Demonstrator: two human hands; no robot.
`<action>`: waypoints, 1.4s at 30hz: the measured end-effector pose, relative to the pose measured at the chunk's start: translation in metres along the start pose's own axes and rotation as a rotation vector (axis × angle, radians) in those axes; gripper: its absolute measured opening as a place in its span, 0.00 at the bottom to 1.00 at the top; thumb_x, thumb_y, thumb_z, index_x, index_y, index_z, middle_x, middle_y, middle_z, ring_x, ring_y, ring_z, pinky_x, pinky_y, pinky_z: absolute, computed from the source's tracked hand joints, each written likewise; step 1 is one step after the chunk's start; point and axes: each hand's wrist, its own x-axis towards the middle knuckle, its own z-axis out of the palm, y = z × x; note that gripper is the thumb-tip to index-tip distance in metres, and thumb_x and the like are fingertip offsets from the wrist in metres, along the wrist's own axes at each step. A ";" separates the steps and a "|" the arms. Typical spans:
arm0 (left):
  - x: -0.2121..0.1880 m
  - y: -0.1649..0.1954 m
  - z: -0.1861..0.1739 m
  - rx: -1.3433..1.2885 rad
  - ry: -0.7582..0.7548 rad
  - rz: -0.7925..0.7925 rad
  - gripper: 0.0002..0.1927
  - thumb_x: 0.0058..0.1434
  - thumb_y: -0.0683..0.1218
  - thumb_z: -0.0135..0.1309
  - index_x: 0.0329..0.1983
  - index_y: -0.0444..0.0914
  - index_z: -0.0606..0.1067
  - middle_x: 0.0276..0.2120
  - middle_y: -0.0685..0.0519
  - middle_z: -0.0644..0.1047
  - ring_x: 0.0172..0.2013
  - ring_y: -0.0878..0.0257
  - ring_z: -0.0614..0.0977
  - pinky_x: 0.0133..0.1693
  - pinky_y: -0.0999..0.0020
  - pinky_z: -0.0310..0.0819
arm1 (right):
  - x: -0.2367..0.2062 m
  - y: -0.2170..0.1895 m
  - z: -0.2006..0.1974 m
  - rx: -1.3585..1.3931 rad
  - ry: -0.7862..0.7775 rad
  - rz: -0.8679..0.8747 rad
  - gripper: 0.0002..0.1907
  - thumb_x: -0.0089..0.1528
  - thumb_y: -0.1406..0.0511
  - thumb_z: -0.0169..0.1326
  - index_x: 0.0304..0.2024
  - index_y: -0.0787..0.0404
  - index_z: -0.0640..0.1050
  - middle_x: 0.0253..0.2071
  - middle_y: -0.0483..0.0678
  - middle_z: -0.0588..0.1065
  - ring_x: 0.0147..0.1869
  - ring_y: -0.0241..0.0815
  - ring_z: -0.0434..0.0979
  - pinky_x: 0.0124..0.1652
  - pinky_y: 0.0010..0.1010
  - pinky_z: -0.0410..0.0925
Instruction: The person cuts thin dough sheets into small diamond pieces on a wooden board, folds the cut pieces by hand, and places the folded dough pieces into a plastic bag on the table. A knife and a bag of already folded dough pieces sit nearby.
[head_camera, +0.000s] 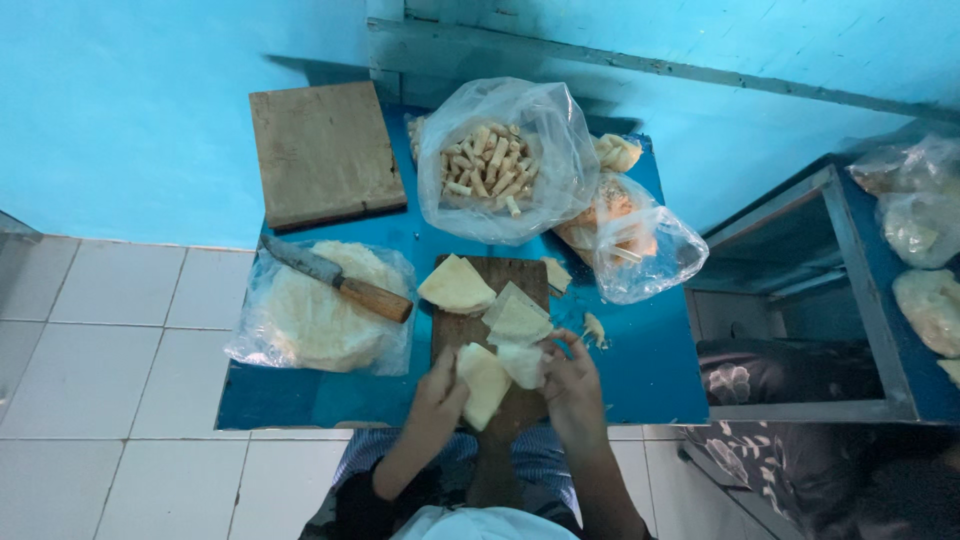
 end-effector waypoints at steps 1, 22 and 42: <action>0.001 0.004 -0.003 0.153 0.057 0.071 0.27 0.63 0.39 0.51 0.65 0.27 0.65 0.49 0.35 0.77 0.46 0.42 0.79 0.47 0.57 0.71 | 0.003 -0.003 -0.001 0.018 0.015 0.024 0.21 0.61 0.74 0.51 0.57 0.62 0.67 0.48 0.53 0.75 0.46 0.41 0.78 0.43 0.32 0.74; 0.035 0.077 -0.016 0.211 -0.137 -0.078 0.08 0.60 0.46 0.62 0.37 0.36 0.80 0.31 0.46 0.83 0.33 0.55 0.88 0.34 0.63 0.78 | 0.002 -0.026 0.024 -1.092 -0.258 -0.581 0.25 0.57 0.72 0.64 0.54 0.62 0.71 0.46 0.51 0.79 0.51 0.44 0.82 0.48 0.34 0.75; 0.039 0.093 -0.031 0.258 -0.096 0.138 0.08 0.61 0.44 0.61 0.40 0.36 0.78 0.35 0.45 0.82 0.36 0.50 0.85 0.35 0.60 0.78 | -0.001 -0.029 0.040 -1.080 -0.326 -0.739 0.27 0.55 0.72 0.67 0.54 0.63 0.72 0.51 0.56 0.79 0.54 0.48 0.82 0.51 0.37 0.74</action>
